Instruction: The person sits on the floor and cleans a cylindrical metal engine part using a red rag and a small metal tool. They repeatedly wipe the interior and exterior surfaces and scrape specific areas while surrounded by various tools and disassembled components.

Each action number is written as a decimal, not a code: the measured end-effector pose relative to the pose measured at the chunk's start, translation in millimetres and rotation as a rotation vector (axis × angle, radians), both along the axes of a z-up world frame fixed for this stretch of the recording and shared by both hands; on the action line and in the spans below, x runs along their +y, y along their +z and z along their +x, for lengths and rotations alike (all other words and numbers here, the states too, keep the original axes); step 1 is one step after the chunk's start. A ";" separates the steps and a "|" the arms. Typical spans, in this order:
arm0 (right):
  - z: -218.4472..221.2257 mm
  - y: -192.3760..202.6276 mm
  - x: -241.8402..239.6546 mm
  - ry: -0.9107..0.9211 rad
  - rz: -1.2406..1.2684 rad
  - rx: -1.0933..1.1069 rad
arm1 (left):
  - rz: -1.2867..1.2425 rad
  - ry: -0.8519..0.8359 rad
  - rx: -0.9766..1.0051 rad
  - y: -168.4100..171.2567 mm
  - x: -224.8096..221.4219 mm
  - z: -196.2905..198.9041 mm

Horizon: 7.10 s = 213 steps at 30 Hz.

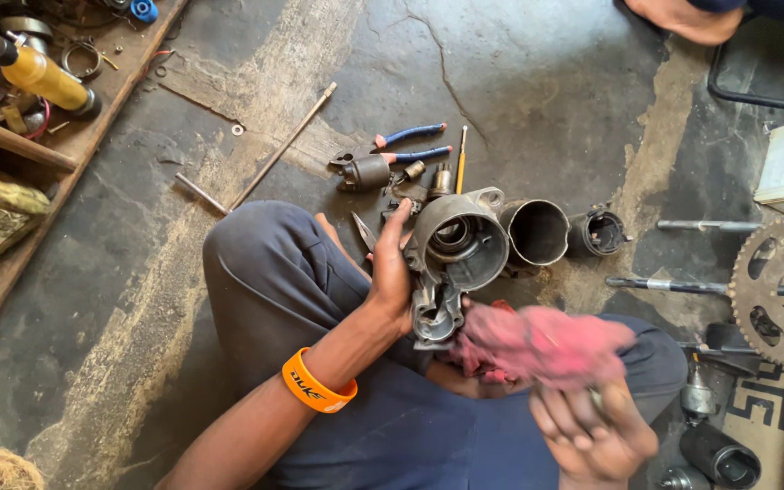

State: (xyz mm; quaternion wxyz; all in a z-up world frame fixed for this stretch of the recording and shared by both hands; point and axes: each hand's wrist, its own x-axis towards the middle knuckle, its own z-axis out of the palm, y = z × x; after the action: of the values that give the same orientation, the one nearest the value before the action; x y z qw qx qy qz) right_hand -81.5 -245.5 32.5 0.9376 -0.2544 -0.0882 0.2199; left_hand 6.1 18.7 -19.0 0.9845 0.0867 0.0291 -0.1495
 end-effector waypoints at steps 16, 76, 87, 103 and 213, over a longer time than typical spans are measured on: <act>46.8 68.2 85.9 0.064 -1.506 -0.070 | 0.681 0.283 0.301 -18.3 -15.7 5.0; 28.9 30.1 87.5 -0.051 -1.517 -0.108 | 1.357 0.458 -0.102 24.4 -3.9 -8.4; 36.9 23.4 75.2 0.023 -0.844 0.043 | 0.979 0.399 -0.073 19.8 -2.2 -0.7; 30.6 2.0 80.9 0.019 -0.384 0.351 | 0.796 0.333 -0.041 14.1 1.9 2.9; -3.4 -27.6 20.5 -0.049 -0.218 0.217 | 0.327 0.035 0.259 9.1 -4.4 1.5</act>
State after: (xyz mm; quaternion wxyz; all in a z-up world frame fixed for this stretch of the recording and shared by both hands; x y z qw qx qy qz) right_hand -84.9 -225.1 4.9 0.9135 -0.3317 0.0441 0.2316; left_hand 7.6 14.3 -9.9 0.9478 0.2248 0.1806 -0.1358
